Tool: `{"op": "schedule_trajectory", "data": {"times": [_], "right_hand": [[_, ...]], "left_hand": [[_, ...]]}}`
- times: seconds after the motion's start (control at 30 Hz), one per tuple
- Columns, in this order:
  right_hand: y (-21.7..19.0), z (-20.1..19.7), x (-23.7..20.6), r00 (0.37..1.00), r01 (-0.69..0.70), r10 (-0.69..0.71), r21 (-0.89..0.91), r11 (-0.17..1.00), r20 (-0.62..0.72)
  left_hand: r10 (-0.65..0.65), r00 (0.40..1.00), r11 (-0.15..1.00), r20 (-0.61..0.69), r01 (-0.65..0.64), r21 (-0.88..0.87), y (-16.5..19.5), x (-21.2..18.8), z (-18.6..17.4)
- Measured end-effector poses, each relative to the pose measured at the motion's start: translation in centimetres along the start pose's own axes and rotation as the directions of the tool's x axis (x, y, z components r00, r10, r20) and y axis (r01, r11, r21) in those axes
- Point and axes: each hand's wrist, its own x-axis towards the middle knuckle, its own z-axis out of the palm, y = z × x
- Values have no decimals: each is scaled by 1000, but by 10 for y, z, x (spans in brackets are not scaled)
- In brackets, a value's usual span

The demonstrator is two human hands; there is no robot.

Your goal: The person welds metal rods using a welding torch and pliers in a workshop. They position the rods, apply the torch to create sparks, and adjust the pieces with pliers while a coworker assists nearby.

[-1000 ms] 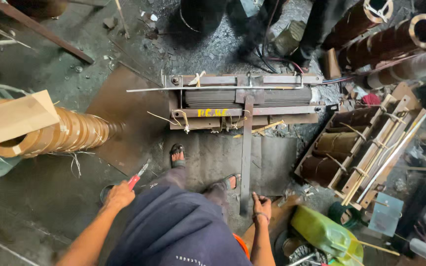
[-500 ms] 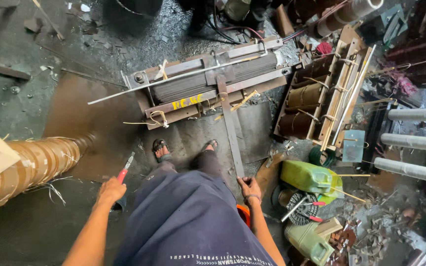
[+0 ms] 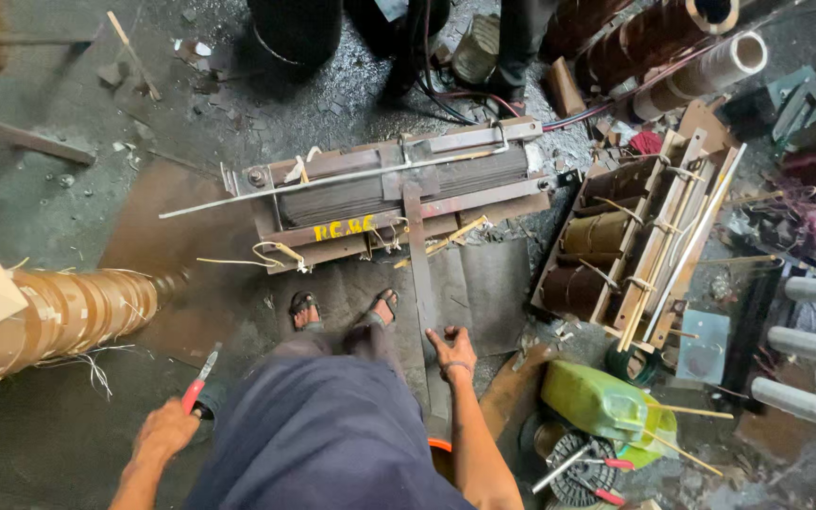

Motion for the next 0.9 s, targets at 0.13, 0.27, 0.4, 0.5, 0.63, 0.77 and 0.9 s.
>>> {"op": "schedule_trajectory", "data": {"times": [0.13, 0.27, 0.4, 0.5, 0.63, 0.77, 0.9], "right_hand": [[-23, -3, 16, 974, 145, -144, -3, 989, -176], [-57, 4, -9, 958, 282, -248, 300, 911, -145], [-84, 29, -60, 829, 174, -501, 736, 654, 249], [-78, 47, -79, 773, 33, -494, 751, 659, 399], [-46, 60, -65, 895, -292, -100, 742, 604, 434], [-27, 13, -13, 918, -290, 5, 662, 691, 397], [-57, -78, 49, 944, 28, -218, 599, 800, 247]], "left_hand": [[45, 992, 999, -120, -45, 8, 19, -27, -1], [195, 967, 972, -165, -213, -97, 86, -71, -15], [471, 854, 834, -221, -513, -204, 193, -100, -23], [686, 700, 676, -198, -714, -182, 258, -119, -7], [885, 416, 376, -209, -903, -207, 304, -129, 22], [922, 352, 187, -160, -769, -611, 305, -124, 57], [671, 728, 551, 141, -361, -753, 299, -96, 114]]}}
